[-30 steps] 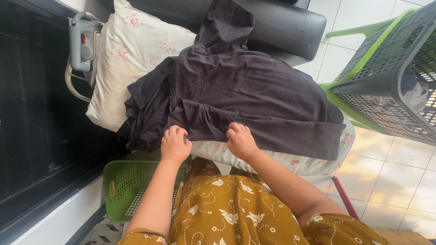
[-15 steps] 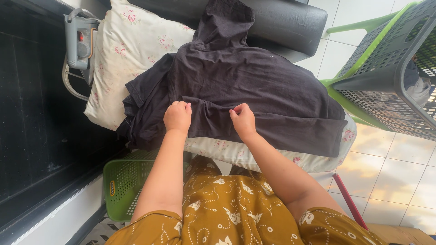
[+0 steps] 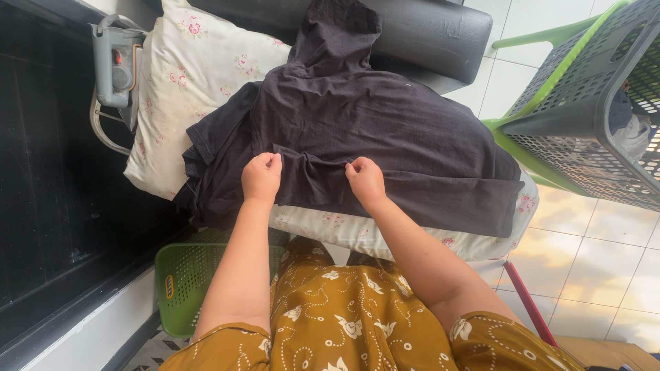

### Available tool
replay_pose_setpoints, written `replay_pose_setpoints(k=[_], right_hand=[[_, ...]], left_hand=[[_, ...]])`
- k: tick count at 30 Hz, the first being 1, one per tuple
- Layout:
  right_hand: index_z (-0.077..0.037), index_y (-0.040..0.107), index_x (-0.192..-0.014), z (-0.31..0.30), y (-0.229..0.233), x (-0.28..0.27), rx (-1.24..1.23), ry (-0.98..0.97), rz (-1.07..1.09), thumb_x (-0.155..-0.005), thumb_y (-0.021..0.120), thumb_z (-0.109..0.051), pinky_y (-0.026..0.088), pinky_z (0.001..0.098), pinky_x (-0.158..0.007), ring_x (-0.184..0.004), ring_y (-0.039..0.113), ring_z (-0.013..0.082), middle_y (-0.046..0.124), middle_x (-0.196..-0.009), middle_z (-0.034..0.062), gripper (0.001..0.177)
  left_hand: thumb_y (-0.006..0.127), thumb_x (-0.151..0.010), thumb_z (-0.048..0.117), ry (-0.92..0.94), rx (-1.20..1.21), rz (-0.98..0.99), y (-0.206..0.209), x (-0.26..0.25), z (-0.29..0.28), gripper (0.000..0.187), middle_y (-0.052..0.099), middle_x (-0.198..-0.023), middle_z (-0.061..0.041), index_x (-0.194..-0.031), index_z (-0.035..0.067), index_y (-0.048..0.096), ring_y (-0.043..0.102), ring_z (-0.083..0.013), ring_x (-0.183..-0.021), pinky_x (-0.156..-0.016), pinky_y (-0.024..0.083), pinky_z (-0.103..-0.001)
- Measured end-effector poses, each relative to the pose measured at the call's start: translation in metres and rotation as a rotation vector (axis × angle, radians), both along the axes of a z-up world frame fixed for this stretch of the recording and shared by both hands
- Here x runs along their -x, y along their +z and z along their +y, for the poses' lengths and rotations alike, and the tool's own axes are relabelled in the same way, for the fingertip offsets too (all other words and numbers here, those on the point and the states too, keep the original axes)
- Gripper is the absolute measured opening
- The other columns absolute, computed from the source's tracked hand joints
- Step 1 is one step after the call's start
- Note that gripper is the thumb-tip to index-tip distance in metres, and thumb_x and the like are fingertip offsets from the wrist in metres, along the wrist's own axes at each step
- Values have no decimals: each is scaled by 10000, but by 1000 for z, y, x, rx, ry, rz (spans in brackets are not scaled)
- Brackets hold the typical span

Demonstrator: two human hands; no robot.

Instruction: The person folds two dark-colored garments on a cushioned surface. They smooth and fold each item by hand, then place the folded pieces into a nearby laundry basket.

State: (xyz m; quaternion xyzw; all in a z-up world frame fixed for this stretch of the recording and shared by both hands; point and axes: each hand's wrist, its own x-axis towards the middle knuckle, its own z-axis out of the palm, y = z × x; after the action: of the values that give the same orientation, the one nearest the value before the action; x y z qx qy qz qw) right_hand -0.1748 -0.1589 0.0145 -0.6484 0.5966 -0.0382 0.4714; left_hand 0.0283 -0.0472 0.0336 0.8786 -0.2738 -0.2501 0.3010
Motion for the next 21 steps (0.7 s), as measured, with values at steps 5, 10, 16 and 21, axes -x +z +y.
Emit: replay_pose_setpoints(k=[5,10,16,21], right_hand=[[-16,614,-800,-3,-13,9,20,-163,-22,-830,622,-187,481,322,-671,-694,612,190,646,-741,102,174],[5,578,-914,1,-29,13,-153,-218,-212,-873,622,-226,494,278,-637,-651,614,134,636,-750,59,239],[-50,342,-1309,22,1,10,-194,-34,-188,-779,707,-128,498,291,-604,-632,548,132,549,-738,100,648],[-231,343,-1432,26,35,11,-320,-64,-271,-809,604,-109,540,339,-678,-752,534,135,549,-950,46,686]], left_hand=[[592,-891,245,251,91,262,-18,-9,7,254,644,-652,-89,-809,10,644,611,-213,-602,-596,473,-321],[548,-951,231,156,124,183,-44,-8,7,237,663,-795,-107,-945,4,616,648,-233,-742,-712,494,-332],[671,-778,178,-81,96,248,-1,13,5,737,601,-1032,-220,-1385,98,261,604,-336,-945,-819,467,-375],[619,-810,118,-311,-99,141,24,20,15,731,482,-1349,-157,-1464,284,338,577,-337,-1098,-894,472,-385]])
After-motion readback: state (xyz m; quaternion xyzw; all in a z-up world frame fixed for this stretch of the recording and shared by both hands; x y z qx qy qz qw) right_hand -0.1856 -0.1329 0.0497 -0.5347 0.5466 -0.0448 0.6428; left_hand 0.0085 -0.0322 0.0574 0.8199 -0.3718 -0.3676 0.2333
